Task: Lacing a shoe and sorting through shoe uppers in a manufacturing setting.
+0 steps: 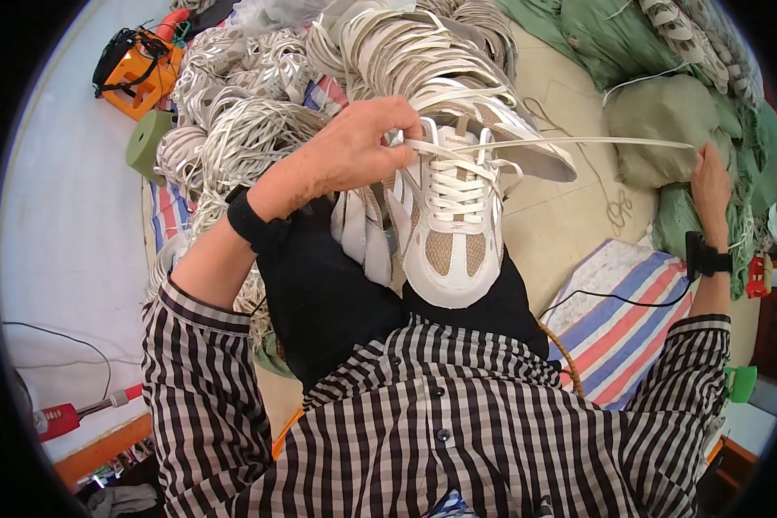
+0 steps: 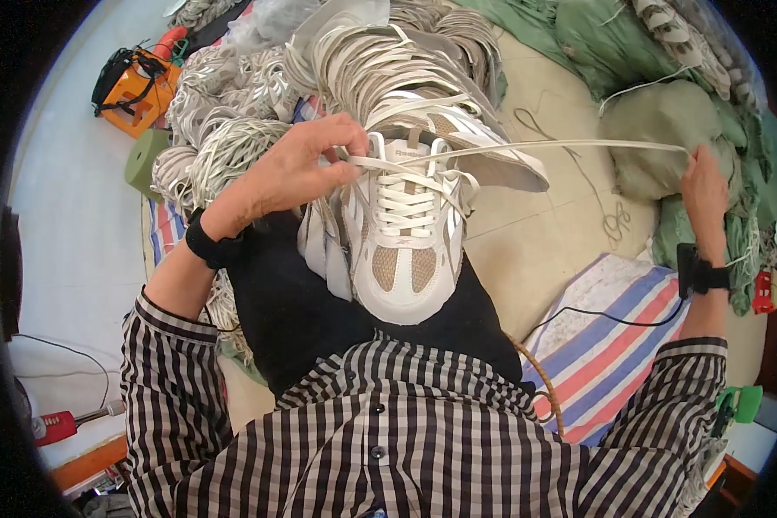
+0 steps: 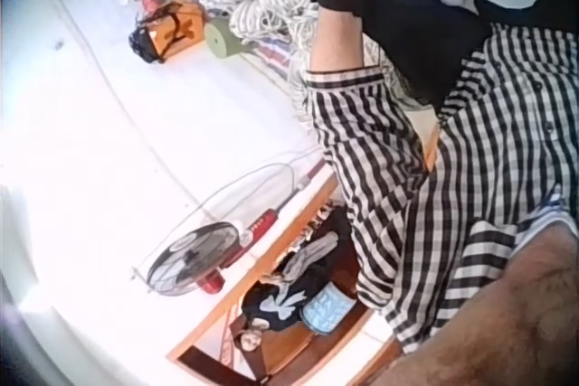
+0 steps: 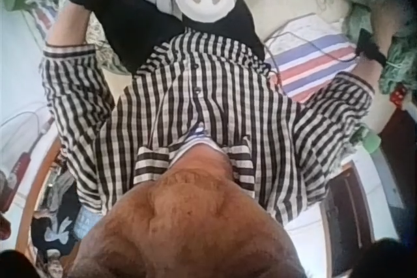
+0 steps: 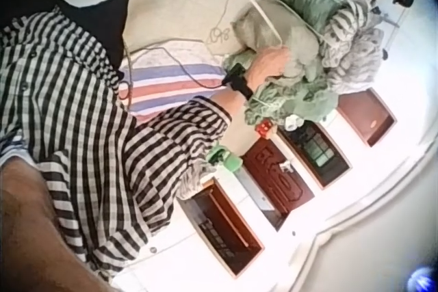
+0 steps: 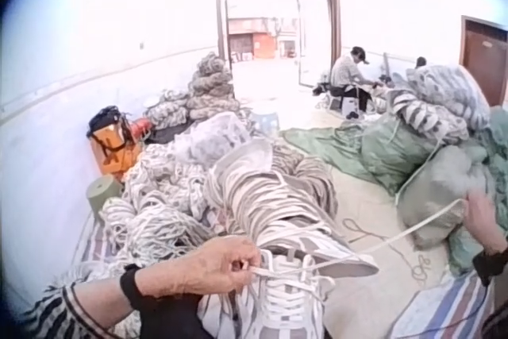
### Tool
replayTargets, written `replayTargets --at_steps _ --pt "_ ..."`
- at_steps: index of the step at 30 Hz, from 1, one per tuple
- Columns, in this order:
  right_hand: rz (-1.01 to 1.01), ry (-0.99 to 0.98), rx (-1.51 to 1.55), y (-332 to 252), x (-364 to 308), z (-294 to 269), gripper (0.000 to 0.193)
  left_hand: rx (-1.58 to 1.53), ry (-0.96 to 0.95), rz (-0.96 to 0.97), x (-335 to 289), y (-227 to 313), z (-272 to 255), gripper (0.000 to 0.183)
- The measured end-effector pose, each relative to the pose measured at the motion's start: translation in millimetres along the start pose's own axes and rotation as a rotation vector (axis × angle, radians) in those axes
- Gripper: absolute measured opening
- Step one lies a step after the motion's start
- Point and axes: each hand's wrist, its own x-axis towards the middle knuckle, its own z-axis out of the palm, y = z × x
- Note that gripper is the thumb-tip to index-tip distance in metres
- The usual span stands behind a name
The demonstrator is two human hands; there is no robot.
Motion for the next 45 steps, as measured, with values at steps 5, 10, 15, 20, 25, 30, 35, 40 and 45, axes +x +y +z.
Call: replayTargets --at_steps 5,10,15,20,25,30,35,40,45 --pt "0.069 0.043 -0.001 32 39 8 0.018 0.138 0.049 0.164 3 -5 8 0.013" --pt "-0.085 -0.079 -0.04 18 56 10 0.017 0.117 0.082 0.16 7 1 10 0.014" --pt "-0.239 0.007 0.688 -144 25 -42 0.018 0.026 0.11 0.108 -8 -1 -4 0.018" --pt "-0.518 -0.19 1.05 -244 -47 -56 0.012 -0.008 0.19 0.144 20 3 -4 0.023" --pt "-0.239 -0.313 1.237 -271 -55 -41 0.017 0.101 -0.082 0.084 53 19 2 0.013" --pt "-0.559 -0.146 1.139 -282 -60 -46 0.02 0.186 -0.156 0.11 71 17 12 0.011" --pt "-0.465 -0.096 1.317 -294 -64 -40 0.022 0.223 -0.187 0.107 76 17 16 0.014" --pt "-0.129 -0.256 1.538 -303 -77 -30 0.01 -0.128 -0.392 -0.17 81 17 10 0.016" --pt "0.196 -0.499 1.804 -310 -89 -36 0.006 -0.199 -0.456 -0.156 80 20 8 0.015"
